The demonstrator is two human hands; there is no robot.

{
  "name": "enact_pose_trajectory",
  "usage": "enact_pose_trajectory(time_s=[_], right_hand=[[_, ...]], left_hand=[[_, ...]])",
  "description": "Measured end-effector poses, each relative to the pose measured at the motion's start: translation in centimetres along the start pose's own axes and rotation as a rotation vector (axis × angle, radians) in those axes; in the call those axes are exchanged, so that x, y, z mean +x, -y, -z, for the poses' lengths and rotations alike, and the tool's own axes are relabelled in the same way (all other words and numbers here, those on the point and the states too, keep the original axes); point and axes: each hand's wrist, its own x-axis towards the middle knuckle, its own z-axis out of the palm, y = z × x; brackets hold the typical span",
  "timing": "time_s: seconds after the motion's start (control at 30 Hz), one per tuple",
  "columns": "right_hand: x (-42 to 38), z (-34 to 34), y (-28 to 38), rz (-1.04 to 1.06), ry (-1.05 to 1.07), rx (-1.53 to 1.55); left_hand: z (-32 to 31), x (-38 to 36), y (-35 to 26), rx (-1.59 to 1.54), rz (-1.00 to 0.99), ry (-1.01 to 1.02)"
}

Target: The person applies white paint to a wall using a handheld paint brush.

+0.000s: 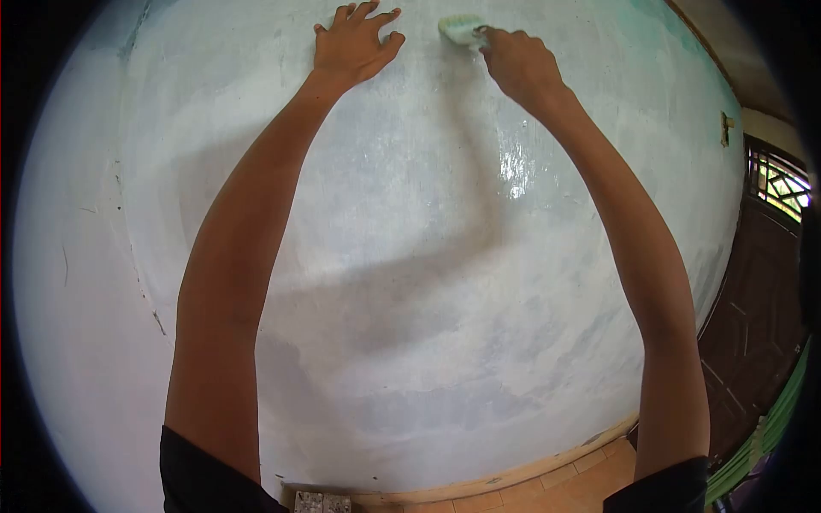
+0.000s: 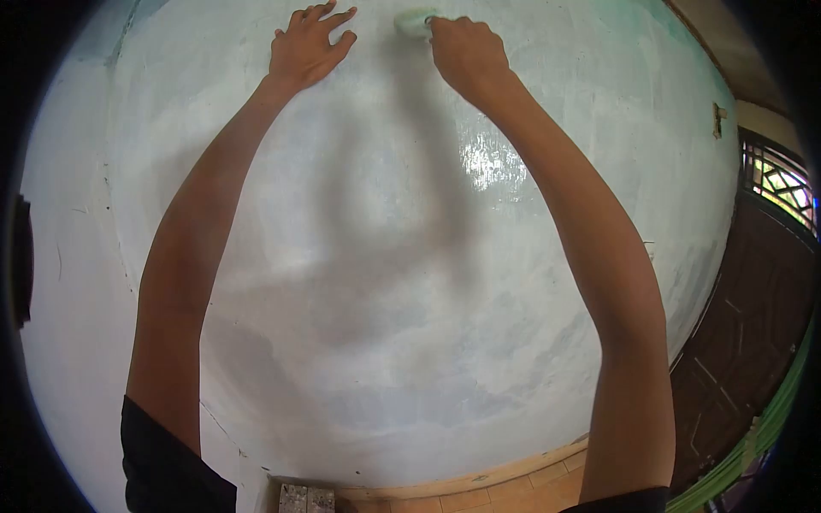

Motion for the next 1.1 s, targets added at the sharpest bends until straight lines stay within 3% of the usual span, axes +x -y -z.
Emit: enact_pose_trajectory(time_s=[0.17,0.27,0.37,0.4,0.6,0.7,0.87,1.1], right_hand=[[-3.3,1.8,0.3,0.079,0.122,-0.015],[-1.9,1.6,-0.2,0.02,0.155,0.011],[0.6,0.6,-1.5,0.031,-0.078,-0.047],[2.3,0.3,-2.3,-0.051,0.016,0.023],[6.7,-2.9,-4.5,0.024,-0.238,0.026],[2.5,-1.4,-0.8,-0.075,-0.037,-0.026],[-4.7,0.9,2.3,0.006,0.11,-0.007],[1.3,-1.0,0.5,-0.025,-0.08,-0.025]], left_hand=[[-0.5,-0.1,0.0,-0.018,-0.008,-0.04],[-0.2,-0.2,-0.2,-0.022,0.005,-0.026],[-0.2,-0.3,0.0,-0.026,-0.013,-0.01],[0.0,-0.2,0.0,-0.024,-0.007,0.002],[0.1,-0.2,0.0,-0.015,-0.01,0.022],[0.0,-0.2,0.1,-0.027,-0.016,0.024],[0.0,-0.3,0.1,-0.028,0.001,0.025],[0.2,-0.3,-0.1,-0.033,0.014,0.052]])
